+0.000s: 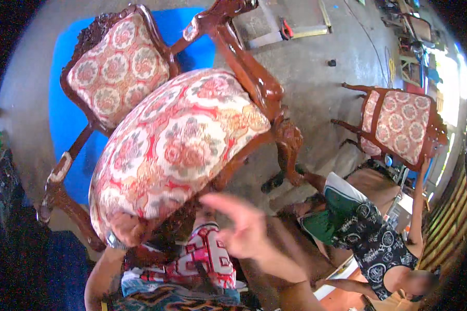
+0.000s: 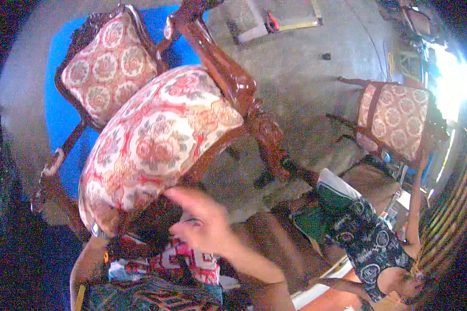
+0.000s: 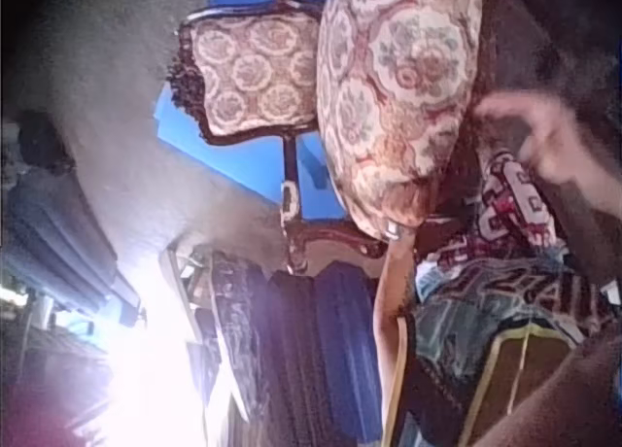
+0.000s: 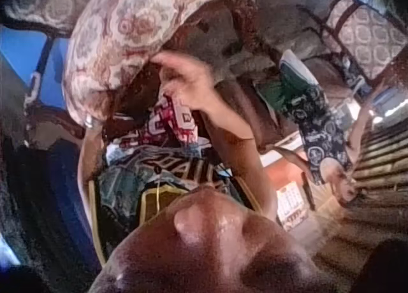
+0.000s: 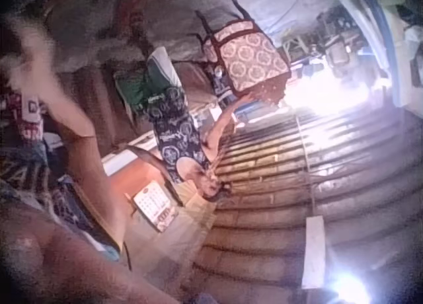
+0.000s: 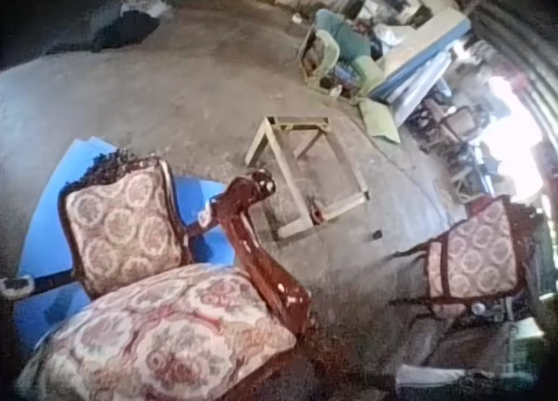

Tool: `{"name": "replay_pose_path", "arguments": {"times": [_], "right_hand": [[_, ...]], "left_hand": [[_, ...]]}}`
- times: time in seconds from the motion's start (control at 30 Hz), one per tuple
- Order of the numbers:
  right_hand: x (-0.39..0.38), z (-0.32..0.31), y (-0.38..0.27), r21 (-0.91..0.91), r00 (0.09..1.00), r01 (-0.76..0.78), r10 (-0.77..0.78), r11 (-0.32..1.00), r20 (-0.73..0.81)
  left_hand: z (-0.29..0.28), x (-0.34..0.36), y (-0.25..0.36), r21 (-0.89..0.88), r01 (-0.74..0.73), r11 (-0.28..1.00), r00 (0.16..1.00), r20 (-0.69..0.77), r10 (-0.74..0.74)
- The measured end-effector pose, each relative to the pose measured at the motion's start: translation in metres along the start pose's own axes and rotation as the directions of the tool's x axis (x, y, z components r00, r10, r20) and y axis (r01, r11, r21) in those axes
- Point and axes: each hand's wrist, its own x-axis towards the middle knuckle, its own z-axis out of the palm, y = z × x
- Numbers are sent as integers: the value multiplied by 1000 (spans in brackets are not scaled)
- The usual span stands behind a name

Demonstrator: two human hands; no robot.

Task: The person uses a needle and thread to hand-sew trim onto the wooden frame of a chair, then uses a small blade to trim excess fabric along the seam.

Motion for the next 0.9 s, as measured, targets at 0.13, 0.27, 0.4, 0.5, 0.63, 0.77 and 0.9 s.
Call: {"name": "replay_pose_path", "arguments": {"times": [0.13, 0.27, 0.4, 0.5, 0.63, 0.77, 0.9], "right_hand": [[122, -124, 78, 172, 770, 178, -27, 969, -638], [262, -257, 176, -123, 704, 38, -114, 992, -701], [367, -312, 233, -728, 772, -116, -400, 676, -494], [419, -342, 267, -897, 867, -49, -428, 439, -256], [448, -313, 287, -825, 830, -51, -436, 562, -349], [466, -317, 304, -857, 857, -159, -362, 490, -366], [475, -350, 319, -880, 892, -165, -314, 445, -326]], "left_hand": [[1, -14, -1, 24, -5, 1000, 997, 71, 4], [2, -11, -2, 46, -36, 998, 990, 141, 29], [0, -9, -4, 64, -23, 998, 976, 218, 8], [-2, -8, -6, 69, -17, 997, 967, 256, -1], [-13, 0, -2, 102, 31, 994, 945, 322, -63], [-12, 5, -2, 115, 61, 991, 927, 362, -99], [-5, 3, -5, 89, 110, 990, 930, 343, -135]]}}
